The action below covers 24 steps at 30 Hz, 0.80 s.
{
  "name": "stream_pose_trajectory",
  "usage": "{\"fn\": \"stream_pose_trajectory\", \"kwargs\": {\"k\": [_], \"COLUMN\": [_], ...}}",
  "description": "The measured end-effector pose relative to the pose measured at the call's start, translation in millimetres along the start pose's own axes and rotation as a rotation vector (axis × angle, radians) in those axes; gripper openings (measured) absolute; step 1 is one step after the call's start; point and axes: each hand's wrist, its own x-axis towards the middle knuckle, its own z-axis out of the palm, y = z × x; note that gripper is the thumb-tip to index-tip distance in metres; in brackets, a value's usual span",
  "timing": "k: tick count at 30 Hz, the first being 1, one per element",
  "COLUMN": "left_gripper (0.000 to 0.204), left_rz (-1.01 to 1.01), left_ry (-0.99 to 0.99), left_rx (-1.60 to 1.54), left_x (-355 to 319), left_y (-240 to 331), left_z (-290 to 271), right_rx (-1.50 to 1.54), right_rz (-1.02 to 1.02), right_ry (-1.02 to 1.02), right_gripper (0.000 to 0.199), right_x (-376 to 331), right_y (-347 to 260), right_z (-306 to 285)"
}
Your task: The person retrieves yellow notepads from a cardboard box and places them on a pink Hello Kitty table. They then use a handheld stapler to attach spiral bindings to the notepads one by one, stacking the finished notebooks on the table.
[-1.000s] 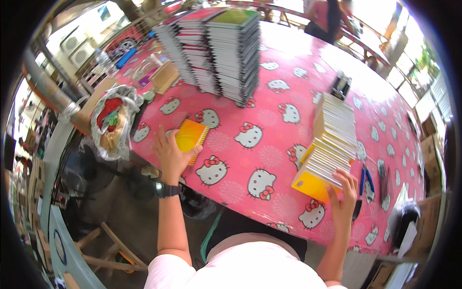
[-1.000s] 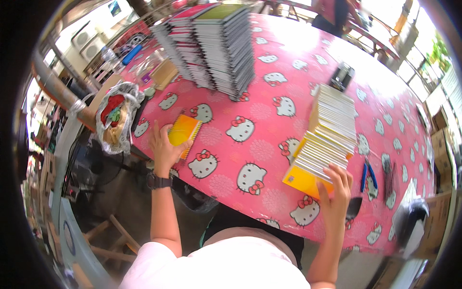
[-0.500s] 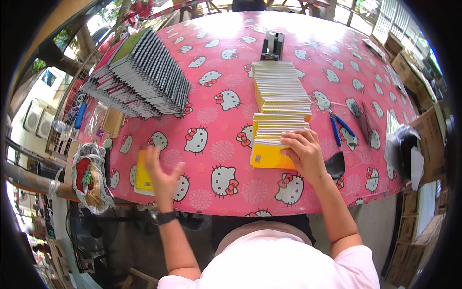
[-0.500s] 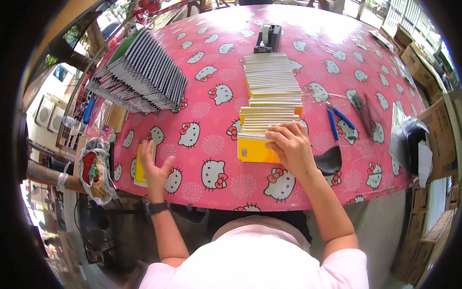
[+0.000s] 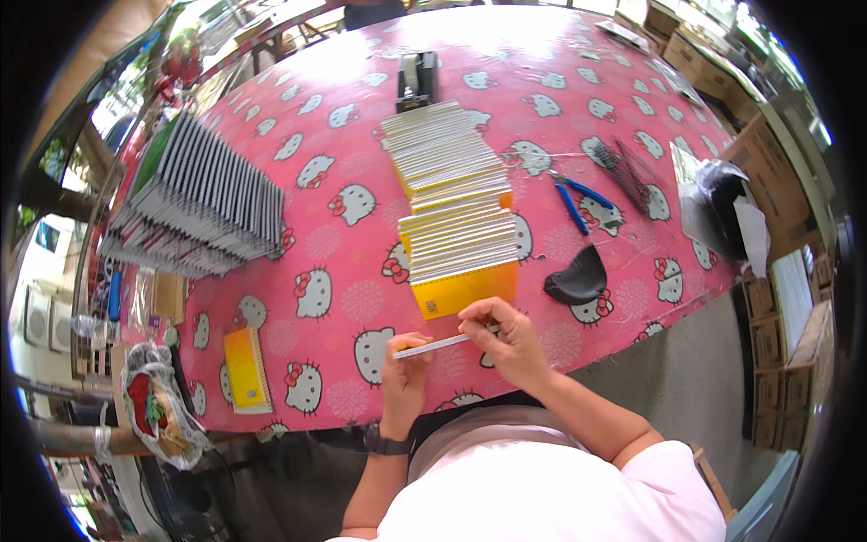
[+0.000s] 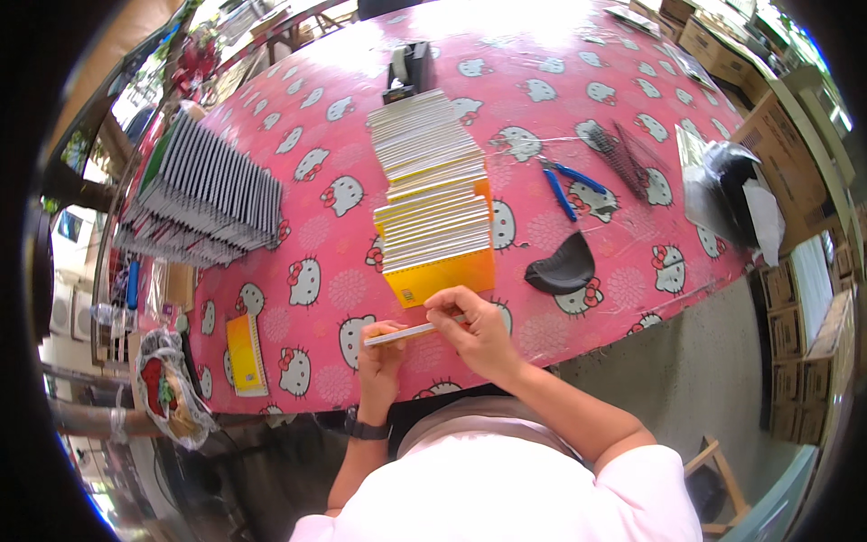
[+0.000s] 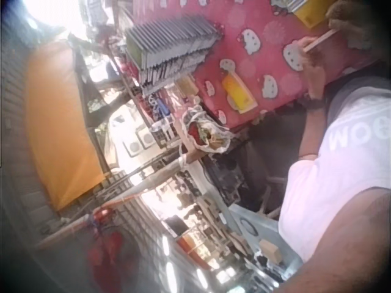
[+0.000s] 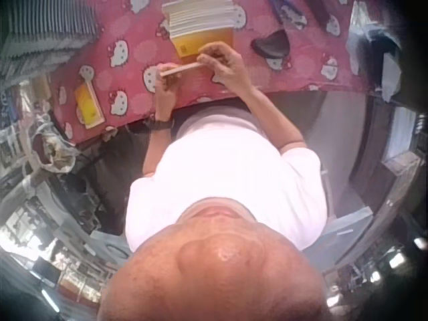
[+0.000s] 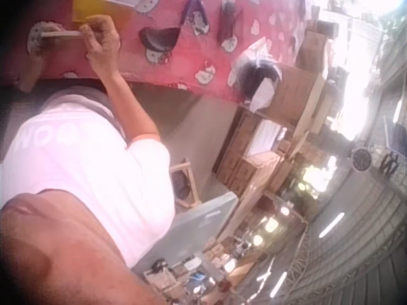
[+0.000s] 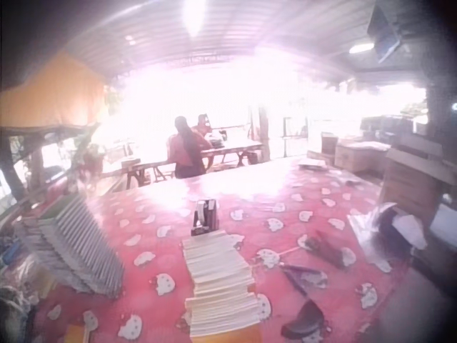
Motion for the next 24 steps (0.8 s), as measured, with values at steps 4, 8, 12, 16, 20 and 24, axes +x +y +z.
{"fn": "stream_pose_trajectory", "kwargs": {"k": [4, 8, 12, 16, 20, 24], "left_gripper": [0.046, 0.033, 0.024, 0.021, 0.025, 0.035], "left_rz": [0.462, 0.535, 0.462, 0.483, 0.504, 0.557], "left_ry": [0.310, 0.017, 0.018, -0.019, 0.005, -0.065], "left_rx": [0.747, 1.086, 1.071, 1.161, 1.061, 1.018], "left_x": [2, 4, 12, 21, 27, 25], "left_y": [49, 47, 54, 69, 61, 56], "left_z": [32, 35, 33, 41, 42, 36], "right_rx": [-0.020, -0.217, -0.644, -1.107, -1.487, -1.409], "right_rz": [-0.064, -0.215, -0.565, -0.481, -0.159, -0.241], "right_ry": [0.035, -0.021, 0.354, 0.675, 0.497, 0.448], "right_gripper": [0.013, 0.012, 0.006, 0.015, 0.018, 0.016], "right_x": [5, 15, 83, 146, 154, 158], "right_y": [-3, -10, -36, -18, 8, 18], "right_z": [8, -13, -99, -243, -268, -271]}}
